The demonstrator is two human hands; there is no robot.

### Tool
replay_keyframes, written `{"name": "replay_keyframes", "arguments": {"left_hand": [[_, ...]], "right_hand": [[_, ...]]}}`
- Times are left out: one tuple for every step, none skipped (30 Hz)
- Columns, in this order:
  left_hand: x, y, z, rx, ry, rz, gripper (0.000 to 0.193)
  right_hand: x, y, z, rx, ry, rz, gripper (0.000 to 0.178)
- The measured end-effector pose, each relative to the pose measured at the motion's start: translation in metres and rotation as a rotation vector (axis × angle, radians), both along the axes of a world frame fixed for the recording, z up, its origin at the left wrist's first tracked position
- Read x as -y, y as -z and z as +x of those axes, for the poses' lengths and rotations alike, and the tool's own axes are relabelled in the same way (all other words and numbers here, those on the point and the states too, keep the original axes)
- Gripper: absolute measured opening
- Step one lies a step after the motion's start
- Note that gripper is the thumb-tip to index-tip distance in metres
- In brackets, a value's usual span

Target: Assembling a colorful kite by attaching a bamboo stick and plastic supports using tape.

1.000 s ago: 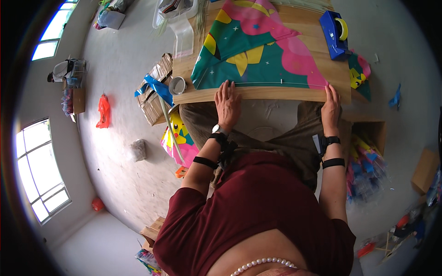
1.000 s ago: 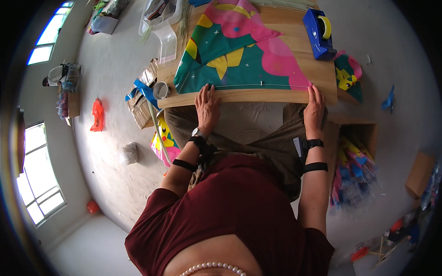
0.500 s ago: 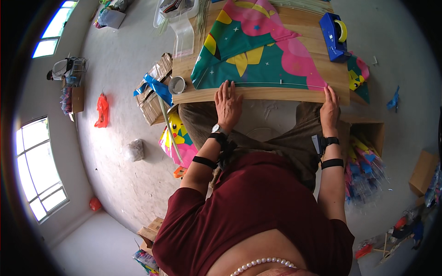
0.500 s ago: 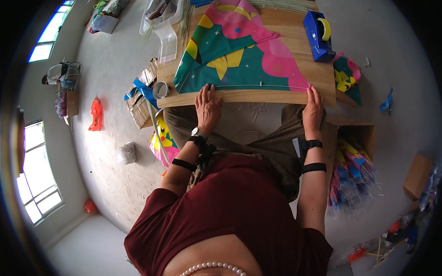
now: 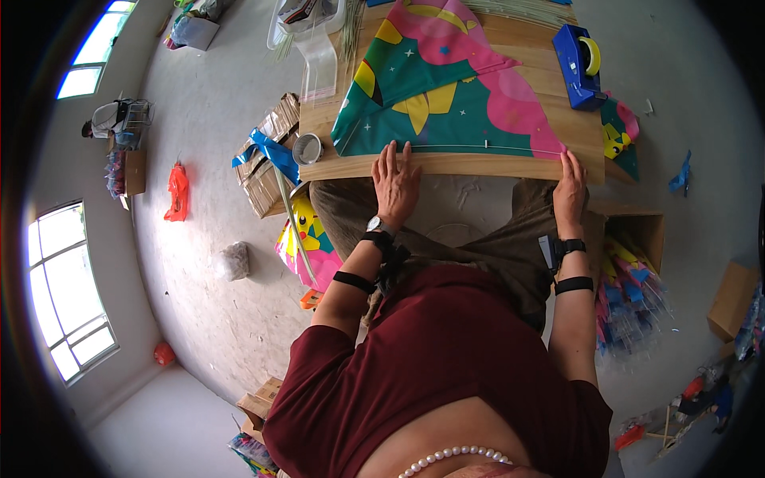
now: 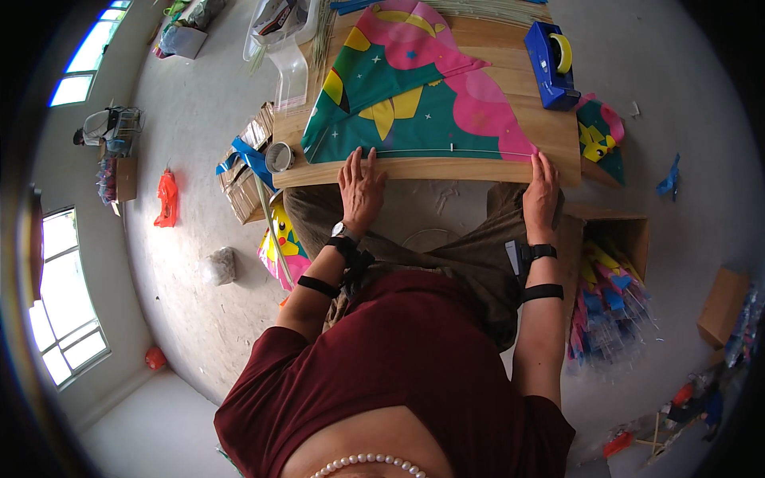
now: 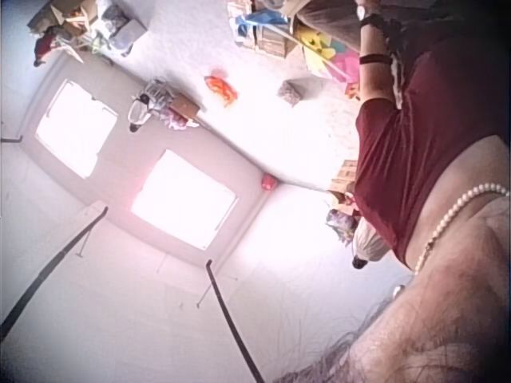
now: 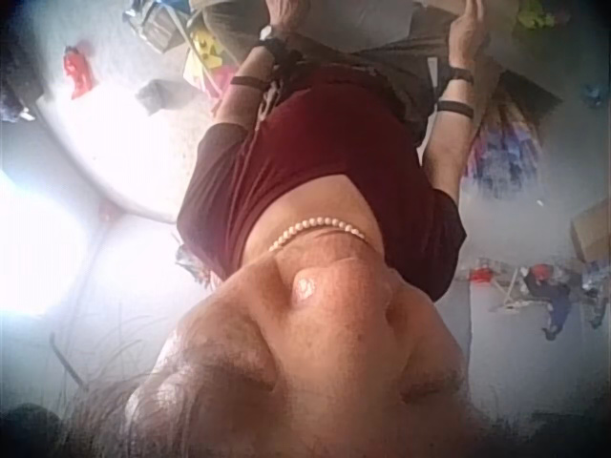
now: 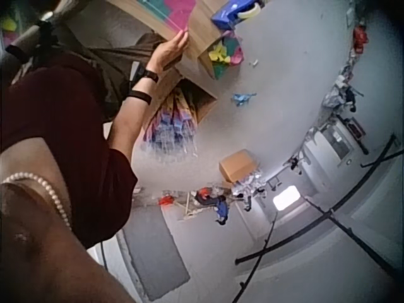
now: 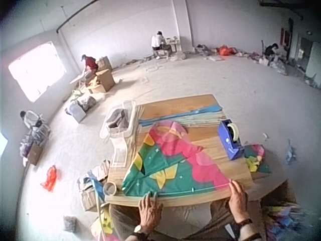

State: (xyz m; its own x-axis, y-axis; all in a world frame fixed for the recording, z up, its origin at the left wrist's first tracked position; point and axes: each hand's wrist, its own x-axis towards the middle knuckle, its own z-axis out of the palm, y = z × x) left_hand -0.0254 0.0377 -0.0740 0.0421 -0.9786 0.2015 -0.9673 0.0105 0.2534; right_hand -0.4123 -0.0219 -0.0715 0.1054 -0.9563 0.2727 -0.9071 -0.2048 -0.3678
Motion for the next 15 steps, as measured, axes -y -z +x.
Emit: {"name": "replay_keyframes", "arguments": {"left_hand": [[0.0001,0.0003,-0.0002,0.006,0.004,-0.006,0.061],[0.0003,0.0005,-0.0003,0.006,0.005,-0.006,0.061],[0.0002,0.0007,-0.0001,0.010,0.005,-0.006,0.061],[0.0001,0.0010,0.0002,0.014,0.004,-0.006,0.061],[0.0000,0.0012,0.0004,0.015,0.004,-0.006,0.061],[-0.0001,0.0008,0.0003,0.012,0.004,-0.007,0.061],[-0.0002,0.0003,0.0001,0.010,0.004,-0.008,0.060],[-0.0003,0.0000,0.0000,0.010,0.004,-0.009,0.060],[-0.0004,-0.0003,-0.0002,0.010,0.002,-0.004,0.061],[-0.0005,-0.0005,-0.0004,0.010,0.000,-0.001,0.061],[-0.0006,-0.0006,-0.0005,0.009,0.000,-0.001,0.061],[-0.0006,-0.0010,-0.0007,0.011,0.001,-0.002,0.061],[-0.0005,-0.0014,-0.0008,0.013,0.001,-0.002,0.061],[-0.0003,-0.0017,-0.0007,0.015,0.003,-0.001,0.061],[-0.0004,-0.0010,-0.0002,0.012,0.004,-0.002,0.061]], "right_hand": [[0.0000,0.0003,-0.0003,-0.007,0.003,-0.005,0.053],[-0.0001,0.0006,-0.0007,-0.007,0.003,-0.005,0.053],[0.0000,0.0004,-0.0005,-0.014,0.004,-0.006,0.052],[0.0000,0.0002,-0.0003,-0.021,0.005,-0.006,0.052],[0.0000,0.0000,-0.0001,-0.021,0.005,-0.006,0.052],[-0.0003,-0.0003,0.0001,-0.025,0.007,-0.002,0.052],[-0.0004,-0.0006,0.0004,-0.029,0.009,0.001,0.052],[-0.0003,-0.0010,0.0007,-0.029,0.009,0.001,0.052],[-0.0006,-0.0008,0.0006,-0.031,0.013,0.005,0.053],[-0.0007,-0.0007,0.0006,-0.034,0.016,0.010,0.053],[-0.0006,-0.0007,0.0006,-0.035,0.016,0.009,0.053],[-0.0007,-0.0004,0.0005,-0.032,0.015,0.003,0.054],[-0.0008,-0.0002,0.0003,-0.029,0.015,-0.002,0.055],[-0.0011,0.0000,0.0000,-0.027,0.016,-0.001,0.055],[-0.0009,-0.0005,0.0003,-0.024,0.018,0.004,0.055]]}}
